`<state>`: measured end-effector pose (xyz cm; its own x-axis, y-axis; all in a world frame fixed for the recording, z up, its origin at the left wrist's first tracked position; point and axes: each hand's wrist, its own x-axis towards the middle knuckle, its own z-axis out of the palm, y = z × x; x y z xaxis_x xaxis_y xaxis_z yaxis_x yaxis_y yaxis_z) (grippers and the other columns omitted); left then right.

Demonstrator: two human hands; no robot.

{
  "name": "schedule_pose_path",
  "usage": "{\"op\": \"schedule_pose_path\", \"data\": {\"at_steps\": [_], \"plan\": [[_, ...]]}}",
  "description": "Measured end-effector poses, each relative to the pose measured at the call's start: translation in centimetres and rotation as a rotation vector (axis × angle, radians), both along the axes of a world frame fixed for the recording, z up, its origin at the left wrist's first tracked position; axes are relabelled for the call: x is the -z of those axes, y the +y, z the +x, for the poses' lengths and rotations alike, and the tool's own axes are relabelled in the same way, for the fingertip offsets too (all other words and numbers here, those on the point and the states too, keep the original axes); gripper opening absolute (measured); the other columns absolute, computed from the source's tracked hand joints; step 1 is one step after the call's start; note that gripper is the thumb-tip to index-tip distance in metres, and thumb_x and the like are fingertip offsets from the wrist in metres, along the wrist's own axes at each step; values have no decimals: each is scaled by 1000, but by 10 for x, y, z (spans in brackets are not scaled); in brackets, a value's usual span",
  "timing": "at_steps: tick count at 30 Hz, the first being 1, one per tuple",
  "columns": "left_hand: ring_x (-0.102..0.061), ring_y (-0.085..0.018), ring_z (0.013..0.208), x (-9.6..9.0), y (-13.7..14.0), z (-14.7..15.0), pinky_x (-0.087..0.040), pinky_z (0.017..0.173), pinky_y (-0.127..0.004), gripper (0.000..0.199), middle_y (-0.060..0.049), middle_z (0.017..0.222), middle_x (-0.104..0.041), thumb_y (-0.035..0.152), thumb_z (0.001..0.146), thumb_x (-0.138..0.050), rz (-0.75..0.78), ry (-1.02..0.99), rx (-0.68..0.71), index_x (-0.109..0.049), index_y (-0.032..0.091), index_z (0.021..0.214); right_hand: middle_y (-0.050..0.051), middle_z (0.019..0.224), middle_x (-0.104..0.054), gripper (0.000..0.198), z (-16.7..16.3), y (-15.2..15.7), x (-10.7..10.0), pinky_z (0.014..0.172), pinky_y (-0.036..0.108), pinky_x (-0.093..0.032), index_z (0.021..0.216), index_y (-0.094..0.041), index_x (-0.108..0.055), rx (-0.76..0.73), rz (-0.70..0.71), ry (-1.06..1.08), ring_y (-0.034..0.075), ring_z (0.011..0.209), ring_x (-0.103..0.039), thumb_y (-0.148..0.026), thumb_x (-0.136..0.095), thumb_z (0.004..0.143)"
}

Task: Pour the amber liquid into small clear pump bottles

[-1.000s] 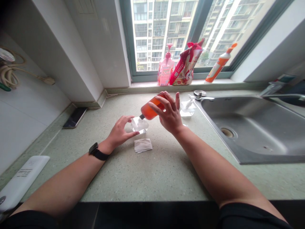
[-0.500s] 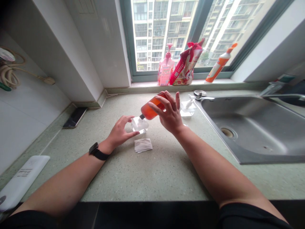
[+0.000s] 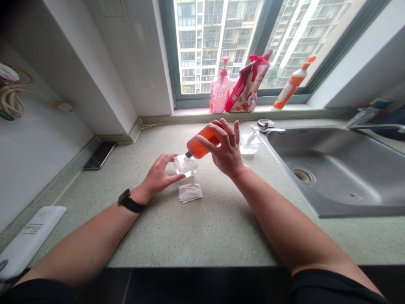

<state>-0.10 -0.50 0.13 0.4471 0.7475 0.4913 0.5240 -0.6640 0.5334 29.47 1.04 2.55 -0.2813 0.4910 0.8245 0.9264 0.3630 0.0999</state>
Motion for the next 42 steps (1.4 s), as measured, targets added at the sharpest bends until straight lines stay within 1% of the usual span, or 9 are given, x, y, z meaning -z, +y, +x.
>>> {"op": "schedule_pose_path", "data": {"at_steps": [3, 11, 15, 21, 26, 29, 32, 36, 42], "plan": [[-69, -29, 112, 0, 0, 0, -57, 100, -51, 67, -8, 123, -70, 61, 89, -85, -6, 4, -4, -60, 28, 142, 2, 152, -62, 63, -1, -1, -1, 131, 76, -30, 151, -49, -58, -13, 17, 10, 40, 159, -42, -16, -61, 98], [-69, -30, 113, 0, 0, 1, -56, 101, -51, 67, -8, 123, -70, 60, 89, -85, -14, 2, -6, -59, 28, 142, 3, 152, -61, 64, -2, -2, -3, 132, 75, -30, 152, -49, -58, -32, 48, -10, 40, 159, -43, -14, -60, 98], [-69, -30, 112, 0, 0, 0, -56, 100, -51, 67, -8, 123, -70, 62, 89, -84, -13, 0, -5, -60, 29, 142, 3, 154, -60, 68, -2, -2, -3, 132, 76, -28, 155, -50, -55, -6, 10, -16, 41, 159, -42, -16, -63, 97], [-69, -30, 113, -1, 0, 0, -57, 100, -51, 67, -8, 122, -70, 60, 89, -85, -15, 2, -3, -60, 28, 142, 1, 155, -59, 68, -2, -2, -3, 132, 75, -28, 154, -52, -55, -13, 11, -11, 41, 160, -41, -16, -62, 97], [-69, -30, 112, 0, 0, 0, -56, 100, -52, 67, -8, 122, -70, 61, 89, -85, -19, -3, -2, -60, 28, 141, 2, 156, -59, 68, -3, -3, -6, 133, 75, -29, 158, -50, -52, -3, -21, -8, 41, 161, -40, -18, -60, 99], [-69, -30, 112, 0, 0, 1, -56, 101, -52, 67, -8, 122, -70, 60, 89, -86, -19, -4, -1, -59, 28, 141, 4, 155, -59, 67, -4, -4, -8, 132, 74, -30, 159, -48, -52, -25, 0, -7, 40, 160, -41, -17, -58, 100], [-69, -30, 112, -1, 0, 1, -56, 101, -52, 67, -9, 123, -70, 60, 88, -86, -20, -1, 2, -59, 27, 141, 3, 158, -57, 70, -4, -4, -9, 133, 71, -30, 160, -51, -50, -57, 30, -10, 38, 161, -40, -14, -57, 101], [-69, -30, 113, 0, 0, 1, -56, 101, -51, 67, -9, 123, -70, 59, 89, -86, -19, 0, -5, -60, 27, 141, 2, 162, -53, 73, -3, -5, -10, 134, 72, -29, 163, -52, -44, -62, 6, -21, 39, 163, -38, -14, -56, 102], [-68, -30, 114, -1, -1, 0, -56, 101, -50, 67, -8, 122, -70, 60, 89, -85, -27, 4, -11, -60, 28, 142, 3, 161, -54, 72, -2, -6, -13, 134, 74, -26, 165, -52, -41, -64, -40, -13, 41, 164, -36, -18, -55, 103]]}}
